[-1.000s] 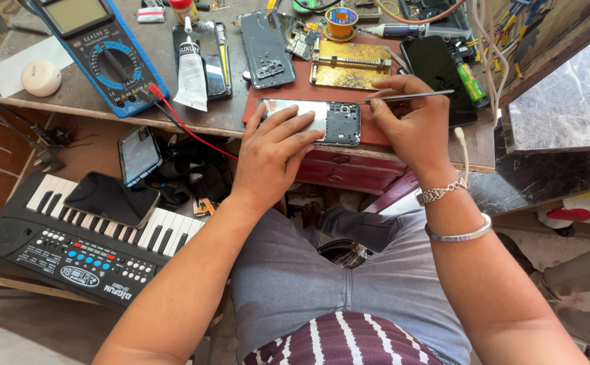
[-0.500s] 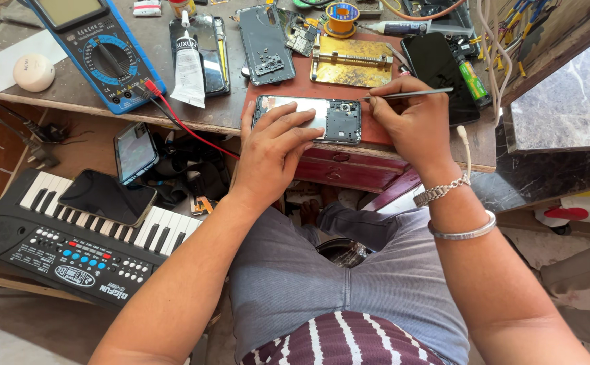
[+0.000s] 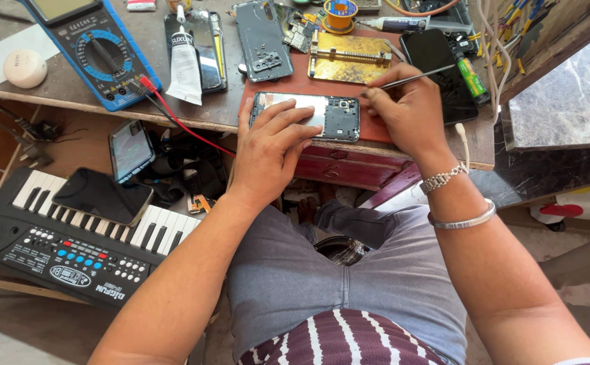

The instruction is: The person unscrews small screws from the back of a disassembled smartphone using a screwdriver, placing the screws on the work mat. They then use a thin metal pry tool to scrape and pry along the edge of the phone frame while holding the phone steady on the bench.

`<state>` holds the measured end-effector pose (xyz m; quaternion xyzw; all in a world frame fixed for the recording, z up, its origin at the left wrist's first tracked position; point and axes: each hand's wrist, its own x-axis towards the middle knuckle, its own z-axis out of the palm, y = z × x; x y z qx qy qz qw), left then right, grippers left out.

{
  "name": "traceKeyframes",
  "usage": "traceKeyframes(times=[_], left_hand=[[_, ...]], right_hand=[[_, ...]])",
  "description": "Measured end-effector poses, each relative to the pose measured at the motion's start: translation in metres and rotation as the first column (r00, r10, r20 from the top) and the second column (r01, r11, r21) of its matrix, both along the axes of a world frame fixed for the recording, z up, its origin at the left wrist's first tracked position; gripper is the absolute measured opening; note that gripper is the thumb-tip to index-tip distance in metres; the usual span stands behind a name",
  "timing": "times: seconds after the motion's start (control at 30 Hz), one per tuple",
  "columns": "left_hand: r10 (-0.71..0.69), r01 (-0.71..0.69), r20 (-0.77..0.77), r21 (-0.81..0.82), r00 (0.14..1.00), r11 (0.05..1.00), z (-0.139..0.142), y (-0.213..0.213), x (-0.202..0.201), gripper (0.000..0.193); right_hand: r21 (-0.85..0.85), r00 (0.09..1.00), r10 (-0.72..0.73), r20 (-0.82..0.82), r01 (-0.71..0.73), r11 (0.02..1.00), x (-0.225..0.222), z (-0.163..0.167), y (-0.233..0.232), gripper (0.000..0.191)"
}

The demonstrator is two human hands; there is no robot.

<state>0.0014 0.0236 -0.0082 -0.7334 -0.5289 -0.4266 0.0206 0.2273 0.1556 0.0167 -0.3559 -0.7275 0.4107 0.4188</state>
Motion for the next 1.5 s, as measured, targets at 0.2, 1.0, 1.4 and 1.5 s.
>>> traceKeyframes(times=[0.2, 1.0, 1.4, 1.5], left_hand=[[0.009, -0.010, 0.023, 0.011, 1.000, 1.000, -0.002, 0.003, 0.002, 0.020], [-0.006, 0.004, 0.044, 0.034, 0.999, 0.999, -0.003, 0.003, 0.002, 0.017], [-0.006, 0.005, 0.044, 0.019, 0.999, 1.000, 0.000, 0.001, 0.001, 0.019], [-0.007, 0.007, 0.023, 0.019, 1.000, 1.000, 0.001, 0.000, 0.000, 0.020]], right_hand=[[-0.026, 0.999, 0.012, 0.042, -0.011, 1.000, -0.003, 0.003, 0.003, 0.009], [-0.006, 0.969, 0.157, 0.190, -0.159, 0.987, -0.015, 0.030, 0.012, 0.010], [-0.123, 0.955, 0.278, 0.105, -0.265, 0.956, -0.015, 0.023, 0.025, 0.012], [-0.114, 0.963, 0.257, 0.085, -0.247, 0.962, -0.017, 0.015, 0.023, 0.013]])
